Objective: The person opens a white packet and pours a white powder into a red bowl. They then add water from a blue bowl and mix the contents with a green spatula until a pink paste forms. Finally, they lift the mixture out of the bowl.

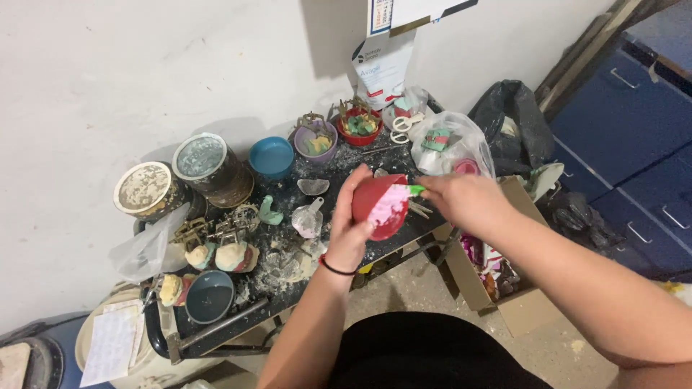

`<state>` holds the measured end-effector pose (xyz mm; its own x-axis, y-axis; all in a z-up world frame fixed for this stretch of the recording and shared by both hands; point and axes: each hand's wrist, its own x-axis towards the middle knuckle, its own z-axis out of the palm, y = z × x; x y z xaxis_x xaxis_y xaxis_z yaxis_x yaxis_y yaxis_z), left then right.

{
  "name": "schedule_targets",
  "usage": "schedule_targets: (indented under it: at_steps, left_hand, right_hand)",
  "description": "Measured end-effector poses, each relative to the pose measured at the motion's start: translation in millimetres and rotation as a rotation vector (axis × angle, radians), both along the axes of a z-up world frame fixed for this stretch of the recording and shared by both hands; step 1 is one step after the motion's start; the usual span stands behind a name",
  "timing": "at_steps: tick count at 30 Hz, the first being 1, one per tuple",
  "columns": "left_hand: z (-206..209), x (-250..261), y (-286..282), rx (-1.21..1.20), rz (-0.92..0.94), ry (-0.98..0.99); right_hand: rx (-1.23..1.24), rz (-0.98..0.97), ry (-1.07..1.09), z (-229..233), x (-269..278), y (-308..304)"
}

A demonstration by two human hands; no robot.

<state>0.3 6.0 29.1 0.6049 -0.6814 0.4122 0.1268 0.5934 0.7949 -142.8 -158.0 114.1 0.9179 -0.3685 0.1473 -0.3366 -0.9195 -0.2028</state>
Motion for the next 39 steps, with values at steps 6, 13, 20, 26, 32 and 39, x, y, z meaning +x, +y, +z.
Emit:
schedule_targets:
  at_steps: [6, 13, 20, 26, 32, 39]
  left_hand:
    - [-34, 0, -9, 0.106, -0.278, 0.373]
    - [-6, -8, -12, 0.053, 0.120, 0.204]
    - [-33, 11, -25, -0.137, 0.342, 0.177]
    - [-60, 22, -31, -0.129, 0.419, 0.082]
    - [-18, -10, -26, 0.040, 0.222, 0.600]
    - [-24, -8, -17, 0.147, 0.215, 0.894]
  right_hand:
    - [-0.741, 0.369, -0.332, 23, -8, -3]
    - [-0.572, 0.110, -0.252, -30, -8, 13]
    - [0.856, -0.046, -0.124, -112, -1, 61]
    - [1.305, -0.163, -0.144, -55, -9, 54]
    - [-0.041, 0.060, -0.493, -101, -13, -5]
    - [-0.046, 0.128, -0.606, -175, -47, -20]
